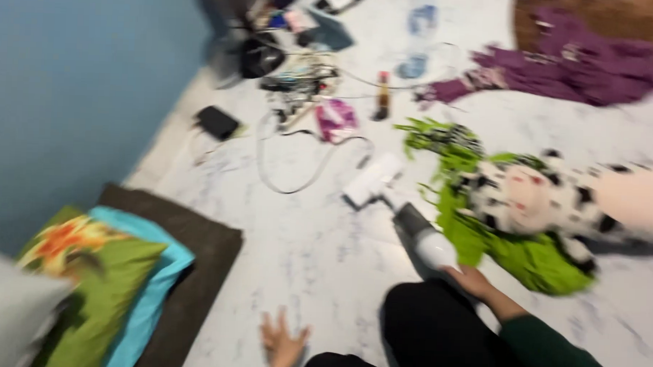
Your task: Vacuuming dust from pillows and a large plush cow toy using a handheld vacuum.
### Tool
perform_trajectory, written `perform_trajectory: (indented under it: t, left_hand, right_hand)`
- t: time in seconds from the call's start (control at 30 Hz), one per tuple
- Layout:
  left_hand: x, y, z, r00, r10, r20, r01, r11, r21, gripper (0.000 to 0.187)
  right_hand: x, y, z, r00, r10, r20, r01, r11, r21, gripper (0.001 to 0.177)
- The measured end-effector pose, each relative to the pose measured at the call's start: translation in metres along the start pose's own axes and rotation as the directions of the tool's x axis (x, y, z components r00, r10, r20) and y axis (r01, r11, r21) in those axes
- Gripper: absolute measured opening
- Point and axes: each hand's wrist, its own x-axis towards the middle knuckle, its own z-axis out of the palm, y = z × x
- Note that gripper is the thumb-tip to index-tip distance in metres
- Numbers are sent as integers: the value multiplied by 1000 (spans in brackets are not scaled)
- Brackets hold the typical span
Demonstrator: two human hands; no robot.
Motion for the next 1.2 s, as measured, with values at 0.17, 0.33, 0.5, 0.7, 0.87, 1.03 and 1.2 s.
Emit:
perform_trajectory:
  t: [0.17, 0.33, 0.5, 0.7, 0.87, 1.03, 1.2]
  left_hand:
    - [-91, 146, 90, 984, 87, 158, -49, 972, -231, 83]
    - [-96, 201, 98, 908, 348, 234, -259, 905, -337, 64]
    - [-54, 244, 95, 929, 325, 176, -262, 915, -307, 54]
    - [-43, 350, 85, 903, 412, 120, -352, 871, -342, 48]
    - [-55, 403, 76, 834, 507, 217, -393, 822, -412, 48]
    - [-64, 381, 48, 862, 440, 254, -302, 846, -439, 45]
    - [-53, 324, 41, 961, 207, 185, -34, 750, -661, 42]
  right_hand:
    - [-5, -6, -39, 960, 200, 198, -243, 944, 224, 63]
    - [-32, 12, -82, 977, 110, 181, -158, 949, 273, 55]
    - [-6, 82, -130, 950, 303, -78, -172, 714, 678, 36]
    - [-2, 79, -231, 688, 524, -502, 169, 557, 813, 33]
    - [19, 25, -296, 578, 815, 34, -165, 76, 983, 59]
    - [103, 135, -293, 787, 518, -334, 294, 161, 942, 59]
    - [18, -12, -343, 670, 257, -697, 509, 524, 683, 39]
